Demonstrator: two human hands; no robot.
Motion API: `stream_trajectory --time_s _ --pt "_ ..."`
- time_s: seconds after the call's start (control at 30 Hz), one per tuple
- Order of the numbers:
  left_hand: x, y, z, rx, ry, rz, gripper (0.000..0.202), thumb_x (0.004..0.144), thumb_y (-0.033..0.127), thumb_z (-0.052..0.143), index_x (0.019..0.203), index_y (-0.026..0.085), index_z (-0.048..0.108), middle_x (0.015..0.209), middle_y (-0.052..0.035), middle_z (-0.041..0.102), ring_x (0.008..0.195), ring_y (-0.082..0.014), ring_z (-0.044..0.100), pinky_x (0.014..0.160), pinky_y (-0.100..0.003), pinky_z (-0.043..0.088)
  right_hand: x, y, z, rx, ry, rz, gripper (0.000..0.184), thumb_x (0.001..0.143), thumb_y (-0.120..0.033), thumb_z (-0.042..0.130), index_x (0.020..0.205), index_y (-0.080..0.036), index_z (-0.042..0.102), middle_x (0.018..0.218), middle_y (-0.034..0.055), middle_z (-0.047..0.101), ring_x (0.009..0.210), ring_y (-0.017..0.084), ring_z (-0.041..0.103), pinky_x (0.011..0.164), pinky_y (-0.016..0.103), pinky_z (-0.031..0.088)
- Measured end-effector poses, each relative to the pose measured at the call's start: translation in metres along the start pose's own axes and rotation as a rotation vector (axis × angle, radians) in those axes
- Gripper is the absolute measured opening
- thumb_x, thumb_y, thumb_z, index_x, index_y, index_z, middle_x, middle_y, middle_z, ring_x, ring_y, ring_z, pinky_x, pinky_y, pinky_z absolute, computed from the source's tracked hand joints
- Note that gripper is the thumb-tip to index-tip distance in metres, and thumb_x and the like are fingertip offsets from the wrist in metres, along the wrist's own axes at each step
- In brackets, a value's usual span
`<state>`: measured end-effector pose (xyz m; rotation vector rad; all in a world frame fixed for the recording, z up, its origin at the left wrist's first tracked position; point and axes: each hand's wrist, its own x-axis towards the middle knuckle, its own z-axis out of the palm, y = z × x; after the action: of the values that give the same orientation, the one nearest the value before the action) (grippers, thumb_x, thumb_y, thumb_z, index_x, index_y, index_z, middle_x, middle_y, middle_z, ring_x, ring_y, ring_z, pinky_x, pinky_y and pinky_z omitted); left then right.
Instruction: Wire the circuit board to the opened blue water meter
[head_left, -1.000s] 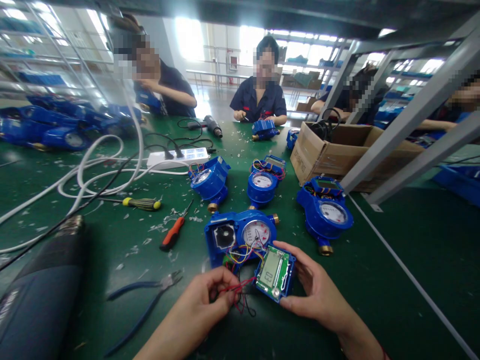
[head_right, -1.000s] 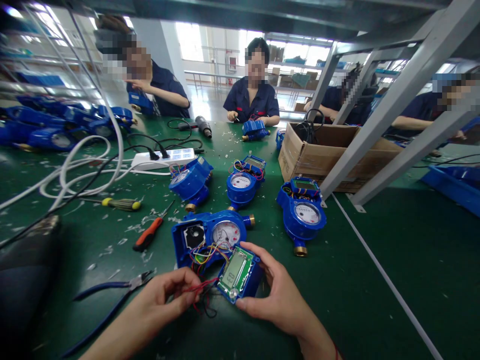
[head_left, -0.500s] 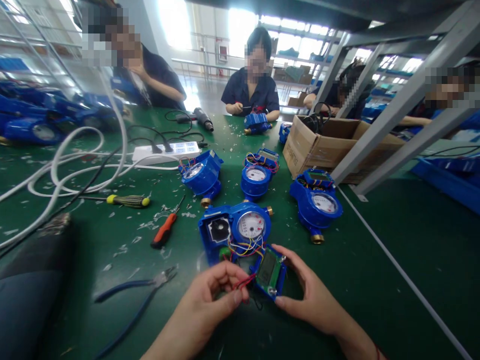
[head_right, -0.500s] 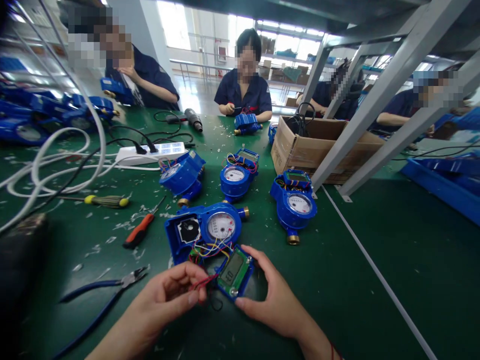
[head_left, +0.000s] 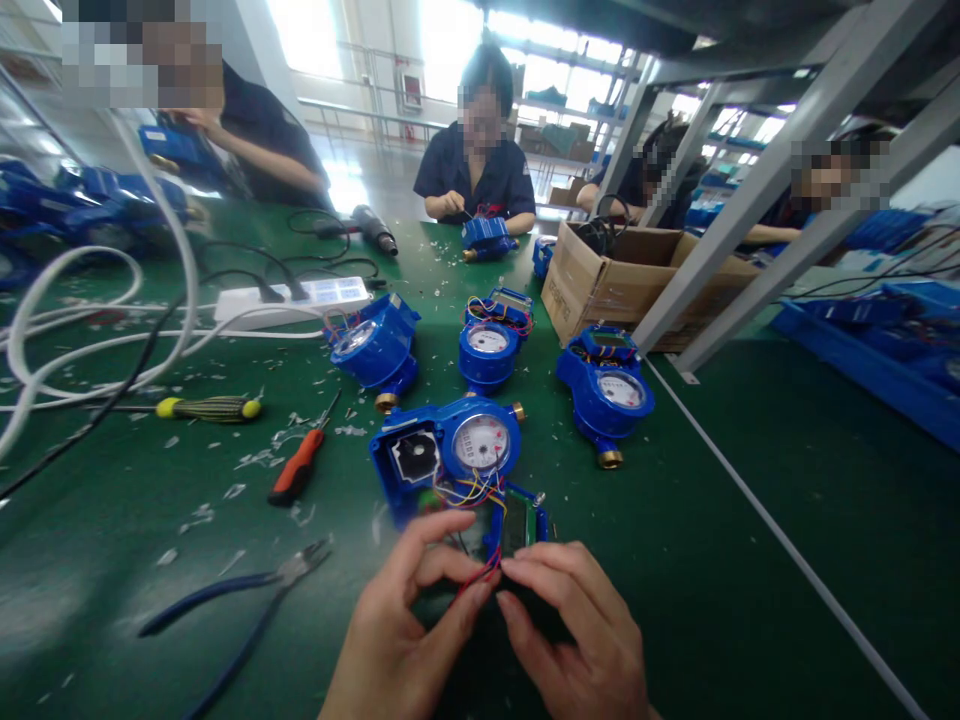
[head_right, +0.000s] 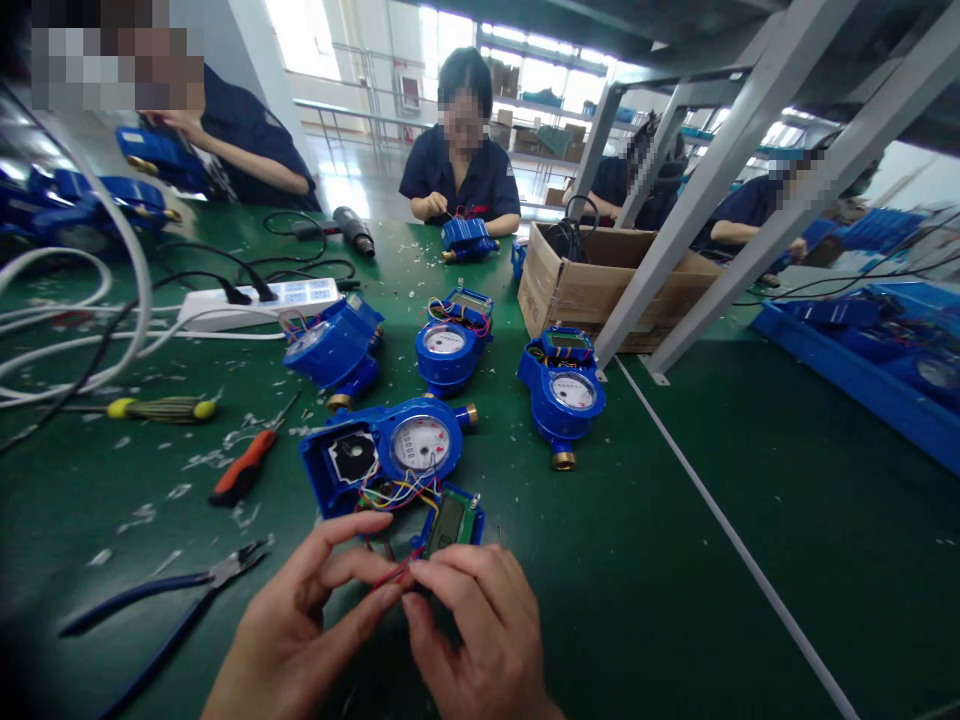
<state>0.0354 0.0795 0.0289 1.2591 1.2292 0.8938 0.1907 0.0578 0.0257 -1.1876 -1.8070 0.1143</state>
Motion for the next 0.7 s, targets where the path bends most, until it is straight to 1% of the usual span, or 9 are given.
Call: stream_trajectory --time_s 0.1,0.23,0.43,0.6,0.7 --pt "-0.002 -0.003 0.001 0.042 0.028 0.067 0.039 0.073 0.027 0.065 0.107 0.023 0.046 0.074 0.0024 0.070 0.079 -0.0171 0.066 0.080 -0.026 0.046 0.001 0.000 0.001 -0.077 0.026 -0.052 0.020 0.073 -0.010 0.065 0.092 -0.017 0.066 0.078 0.0061 0.068 0.066 0.017 0.062 0.059 0.029 0.050" --pt "-0.004 -0.010 0.002 0.124 0.054 0.187 0.032 0.075 0.023 0.063 0.103 0.025 0.047 0.077 0.0020 0.072 0.076 -0.0156 0.067 0.076 -0.023 0.048 0.002 0.003 -0.001 -0.108 0.011 -0.094 0.019 0.075 -0.010 0.064 0.092 -0.017 0.068 0.078 0.0065 0.070 0.065 0.017 0.062 0.057 0.029 0.049" --pt "-0.005 -0.013 0.001 0.360 0.089 0.395 0.032 0.077 0.017 0.061 0.104 0.026 0.048 0.087 0.0023 0.073 0.082 -0.0122 0.068 0.076 -0.015 0.048 0.004 0.002 -0.002 -0.131 0.020 -0.143 0.020 0.077 -0.009 0.062 0.093 -0.018 0.068 0.078 0.0044 0.071 0.063 0.015 0.062 0.055 0.027 0.046" --pt "-0.006 -0.013 0.001 0.459 0.134 0.480 0.031 0.077 0.016 0.062 0.103 0.026 0.049 0.089 0.0011 0.072 0.081 -0.0115 0.069 0.076 -0.014 0.049 0.003 0.003 -0.004 -0.189 -0.019 -0.174 0.021 0.079 -0.011 0.061 0.098 -0.019 0.066 0.082 0.0033 0.073 0.066 0.015 0.064 0.057 0.028 0.046" --pt "-0.006 -0.014 0.001 0.468 0.166 0.509 0.031 0.074 0.013 0.063 0.101 0.025 0.051 0.087 0.0005 0.072 0.079 -0.0120 0.069 0.076 -0.014 0.050 0.004 0.002 -0.006 -0.212 -0.031 -0.209 0.021 0.080 -0.010 0.059 0.099 -0.017 0.066 0.083 0.0035 0.073 0.067 0.015 0.065 0.058 0.028 0.046"
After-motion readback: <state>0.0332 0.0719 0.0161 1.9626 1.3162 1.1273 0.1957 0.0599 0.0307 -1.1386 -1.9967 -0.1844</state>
